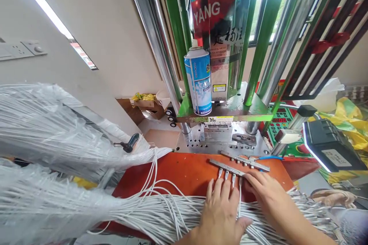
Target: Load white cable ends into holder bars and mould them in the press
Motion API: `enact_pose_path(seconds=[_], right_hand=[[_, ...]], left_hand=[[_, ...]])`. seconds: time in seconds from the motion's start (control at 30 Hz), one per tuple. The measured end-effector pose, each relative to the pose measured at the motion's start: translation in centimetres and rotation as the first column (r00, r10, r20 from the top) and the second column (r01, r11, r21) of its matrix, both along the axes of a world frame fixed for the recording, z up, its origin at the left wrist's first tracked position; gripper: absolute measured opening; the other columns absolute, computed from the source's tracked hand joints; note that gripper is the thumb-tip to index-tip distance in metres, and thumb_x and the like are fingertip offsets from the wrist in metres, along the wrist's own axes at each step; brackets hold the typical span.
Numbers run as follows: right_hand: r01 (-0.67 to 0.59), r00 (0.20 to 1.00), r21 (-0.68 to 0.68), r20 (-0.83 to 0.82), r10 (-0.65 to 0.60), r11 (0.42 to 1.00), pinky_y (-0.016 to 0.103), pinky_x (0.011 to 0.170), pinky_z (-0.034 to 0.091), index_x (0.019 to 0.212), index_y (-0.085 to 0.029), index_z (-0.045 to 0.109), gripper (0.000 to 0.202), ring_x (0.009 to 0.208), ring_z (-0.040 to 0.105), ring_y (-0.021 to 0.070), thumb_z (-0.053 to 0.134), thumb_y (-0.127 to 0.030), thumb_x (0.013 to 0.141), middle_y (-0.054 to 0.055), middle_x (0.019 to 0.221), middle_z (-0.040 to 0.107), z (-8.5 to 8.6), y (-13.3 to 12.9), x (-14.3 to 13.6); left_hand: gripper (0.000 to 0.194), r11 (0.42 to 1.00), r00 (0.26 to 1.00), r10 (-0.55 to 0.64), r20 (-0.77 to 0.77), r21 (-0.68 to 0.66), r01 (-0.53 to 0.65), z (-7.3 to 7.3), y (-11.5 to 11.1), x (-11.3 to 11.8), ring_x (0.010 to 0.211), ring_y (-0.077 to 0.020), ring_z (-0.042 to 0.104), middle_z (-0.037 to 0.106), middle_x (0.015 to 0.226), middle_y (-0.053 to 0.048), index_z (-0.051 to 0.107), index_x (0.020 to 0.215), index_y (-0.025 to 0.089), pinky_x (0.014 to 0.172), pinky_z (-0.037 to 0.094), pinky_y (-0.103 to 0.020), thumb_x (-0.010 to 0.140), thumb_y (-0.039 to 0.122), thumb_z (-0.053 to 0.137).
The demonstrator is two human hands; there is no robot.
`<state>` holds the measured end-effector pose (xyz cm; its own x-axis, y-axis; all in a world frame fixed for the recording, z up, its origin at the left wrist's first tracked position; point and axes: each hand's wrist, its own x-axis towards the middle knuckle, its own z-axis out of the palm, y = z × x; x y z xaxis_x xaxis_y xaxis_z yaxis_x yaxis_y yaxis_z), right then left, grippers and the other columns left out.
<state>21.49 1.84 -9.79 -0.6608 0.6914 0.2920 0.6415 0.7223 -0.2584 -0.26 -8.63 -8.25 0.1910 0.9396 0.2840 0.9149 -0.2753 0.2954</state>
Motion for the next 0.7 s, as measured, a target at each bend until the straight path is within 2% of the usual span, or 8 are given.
enact_pose_path(seconds=[0.1,0.2,0.33,0.37,0.43,0.5,0.57,0.7], right_hand=[[0.066,0.996,-0.042,0.054,-0.064,0.997,0.049,0.084,0.055,0.120,-0.021,0.068,0.035,0.100,0.062,0.0313,0.039,-0.017,0.100,0.014,0.113,0.067,-0.6,1.4,-3.8],[0.047,0.993,-0.165,-0.100,-0.064,0.985,0.044,0.086,0.054,0.115,-0.023,0.067,0.031,0.097,0.061,0.0275,0.037,-0.026,0.106,0.012,0.106,0.064,-0.6,2.2,-3.8],[-0.001,0.946,-0.192,-0.318,-0.061,0.981,0.040,0.084,0.053,0.114,-0.026,0.064,0.025,0.095,0.061,0.0254,0.043,-0.038,0.107,0.008,0.101,0.062,0.9,4.5,-2.1],[-0.016,0.933,-0.170,-0.357,-0.046,0.985,0.040,0.086,0.052,0.115,-0.026,0.064,0.024,0.097,0.061,0.0254,0.045,-0.038,0.106,0.008,0.102,0.063,1.5,5.4,-2.1],[-0.029,0.905,-0.112,-0.425,-0.021,0.993,0.041,0.090,0.051,0.115,-0.025,0.065,0.024,0.100,0.061,0.0258,0.047,-0.038,0.106,0.008,0.104,0.064,2.8,7.9,-3.0],[-0.003,0.884,-0.061,-0.468,-0.026,0.998,0.044,0.092,0.051,0.111,-0.023,0.068,0.028,0.101,0.061,0.0274,0.046,-0.040,0.105,0.010,0.103,0.066,3.9,11.1,-4.8],[0.049,0.876,-0.050,-0.477,-0.067,0.998,0.046,0.091,0.052,0.105,-0.020,0.070,0.035,0.098,0.063,0.0287,0.044,-0.043,0.105,0.011,0.098,0.068,4.5,14.6,-7.2],[0.119,0.874,-0.048,-0.469,-0.127,0.992,0.043,0.088,0.056,0.113,-0.016,0.068,0.032,0.094,0.066,0.0230,0.055,-0.044,0.105,0.008,0.107,0.069,5.3,20.4,-11.8]], left_hand=[[0.070,1.000,1.000,0.017,-0.001,0.014,-0.017,-0.5,0.4,0.0,0.130,-0.0396,0.053,0.059,0.144,-0.016,0.056,0.145,0.018,0.113,0.038,-0.059,0.092,0.065,0.055],[0.060,0.985,0.999,0.013,-0.046,0.172,-0.004,-2.1,0.8,0.7,0.117,-0.0342,0.060,0.066,0.133,-0.013,0.061,0.135,0.019,0.107,0.042,-0.052,0.092,0.061,0.056],[0.014,0.783,0.987,0.146,-0.065,0.618,-0.075,-3.3,1.5,1.7,0.067,-0.0191,0.054,0.065,0.077,-0.002,0.064,0.086,0.021,0.074,0.044,-0.039,0.088,0.034,0.067],[0.015,0.774,0.987,0.143,-0.074,0.630,-0.065,-2.8,1.9,1.6,0.062,-0.0180,0.050,0.060,0.070,-0.001,0.060,0.080,0.021,0.067,0.041,-0.038,0.087,0.032,0.067],[0.018,0.862,0.991,0.053,-0.127,0.506,0.019,-1.0,3.2,0.6,0.064,-0.0195,0.050,0.057,0.071,-0.002,0.058,0.080,0.021,0.061,0.038,-0.037,0.088,0.035,0.065],[0.015,0.930,0.987,-0.021,-0.157,0.359,0.077,1.5,5.6,-1.0,0.071,-0.0216,0.055,0.060,0.076,-0.003,0.058,0.080,0.021,0.064,0.042,-0.039,0.090,0.032,0.063],[0.016,0.941,0.988,-0.008,-0.154,0.333,0.060,3.5,9.0,-2.5,0.075,-0.0215,0.058,0.061,0.077,-0.004,0.060,0.079,0.021,0.068,0.046,-0.038,0.093,0.027,0.059],[0.024,0.941,0.982,0.006,-0.186,0.334,0.058,4.3,16.1,-5.0,0.079,-0.0208,0.062,0.065,0.076,-0.006,0.065,0.078,0.019,0.074,0.051,-0.036,0.098,0.025,0.053]])
